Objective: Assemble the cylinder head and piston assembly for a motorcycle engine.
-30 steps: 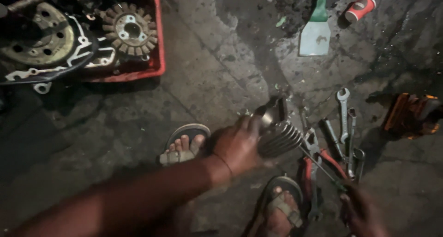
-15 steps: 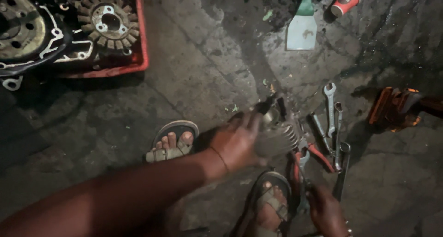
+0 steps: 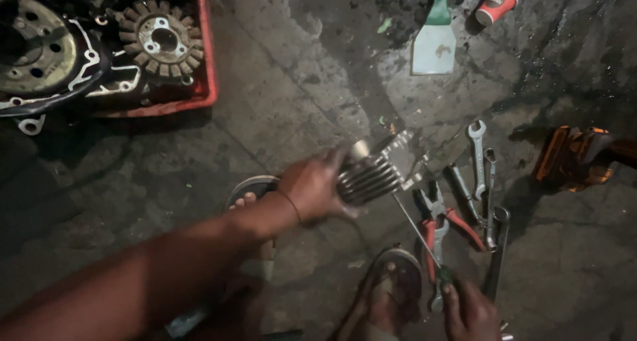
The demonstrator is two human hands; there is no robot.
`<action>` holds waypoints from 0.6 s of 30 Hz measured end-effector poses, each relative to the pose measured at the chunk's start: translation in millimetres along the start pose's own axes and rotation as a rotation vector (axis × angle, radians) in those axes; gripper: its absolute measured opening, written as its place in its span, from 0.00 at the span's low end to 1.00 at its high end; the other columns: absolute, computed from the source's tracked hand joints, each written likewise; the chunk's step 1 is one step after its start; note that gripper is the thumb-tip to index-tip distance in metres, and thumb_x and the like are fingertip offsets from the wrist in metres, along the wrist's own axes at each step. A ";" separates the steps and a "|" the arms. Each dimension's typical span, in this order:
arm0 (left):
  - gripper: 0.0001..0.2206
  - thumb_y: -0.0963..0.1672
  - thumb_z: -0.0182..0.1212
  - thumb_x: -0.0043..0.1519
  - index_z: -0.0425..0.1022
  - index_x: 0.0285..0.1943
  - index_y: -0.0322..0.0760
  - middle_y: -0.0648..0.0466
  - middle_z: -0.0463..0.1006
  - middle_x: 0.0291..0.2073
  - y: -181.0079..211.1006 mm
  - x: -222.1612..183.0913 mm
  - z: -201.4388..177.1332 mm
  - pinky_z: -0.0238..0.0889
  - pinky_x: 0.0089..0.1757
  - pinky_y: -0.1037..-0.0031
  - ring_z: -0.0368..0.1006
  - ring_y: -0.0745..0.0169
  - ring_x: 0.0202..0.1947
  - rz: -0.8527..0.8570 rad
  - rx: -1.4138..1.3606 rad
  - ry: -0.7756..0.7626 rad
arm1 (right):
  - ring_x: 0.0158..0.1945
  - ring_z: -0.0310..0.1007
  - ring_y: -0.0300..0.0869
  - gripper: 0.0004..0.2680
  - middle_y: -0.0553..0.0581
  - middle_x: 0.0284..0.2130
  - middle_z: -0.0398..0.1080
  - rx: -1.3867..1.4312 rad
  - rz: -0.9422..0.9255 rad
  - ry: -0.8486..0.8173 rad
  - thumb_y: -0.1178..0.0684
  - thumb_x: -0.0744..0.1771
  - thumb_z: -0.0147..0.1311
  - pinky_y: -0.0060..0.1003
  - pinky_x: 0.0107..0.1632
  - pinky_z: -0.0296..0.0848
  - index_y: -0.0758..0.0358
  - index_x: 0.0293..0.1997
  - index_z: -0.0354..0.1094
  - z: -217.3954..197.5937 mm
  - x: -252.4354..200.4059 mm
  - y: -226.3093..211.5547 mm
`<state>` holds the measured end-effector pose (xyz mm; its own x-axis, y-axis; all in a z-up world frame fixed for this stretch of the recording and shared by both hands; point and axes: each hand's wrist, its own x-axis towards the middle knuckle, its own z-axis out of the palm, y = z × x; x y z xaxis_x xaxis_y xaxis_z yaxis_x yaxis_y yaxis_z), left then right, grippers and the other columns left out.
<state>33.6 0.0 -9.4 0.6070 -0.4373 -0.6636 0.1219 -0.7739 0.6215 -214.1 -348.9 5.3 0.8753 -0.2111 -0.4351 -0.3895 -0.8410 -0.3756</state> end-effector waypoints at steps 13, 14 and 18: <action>0.54 0.64 0.77 0.36 0.57 0.68 0.38 0.46 0.74 0.54 -9.4 10.0 -7.2 0.72 0.49 0.60 0.76 0.48 0.51 0.147 0.109 0.076 | 0.27 0.76 0.48 0.09 0.63 0.23 0.74 0.285 0.209 -0.144 0.53 0.67 0.52 0.43 0.33 0.74 0.66 0.45 0.75 14.0 2.2 -6.9; 0.53 0.64 0.74 0.36 0.58 0.68 0.40 0.48 0.76 0.53 -6.5 8.5 -9.4 0.73 0.50 0.61 0.76 0.50 0.51 0.111 0.104 0.019 | 0.26 0.74 0.46 0.08 0.62 0.21 0.74 0.227 0.051 -0.050 0.54 0.67 0.51 0.42 0.31 0.72 0.66 0.45 0.73 16.8 2.7 -11.2; 0.59 0.65 0.72 0.40 0.47 0.77 0.40 0.41 0.73 0.53 9.5 2.6 -5.8 0.73 0.50 0.59 0.76 0.44 0.50 -0.010 0.212 -0.139 | 0.23 0.75 0.48 0.08 0.63 0.17 0.74 0.170 0.137 -0.137 0.55 0.67 0.50 0.44 0.30 0.72 0.66 0.45 0.73 25.0 5.7 2.5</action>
<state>40.9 -5.9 -2.8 0.4911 -0.4768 -0.7290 -0.0490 -0.8507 0.5234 -217.3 -339.7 -18.5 0.7683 -0.2382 -0.5942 -0.5549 -0.7105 -0.4327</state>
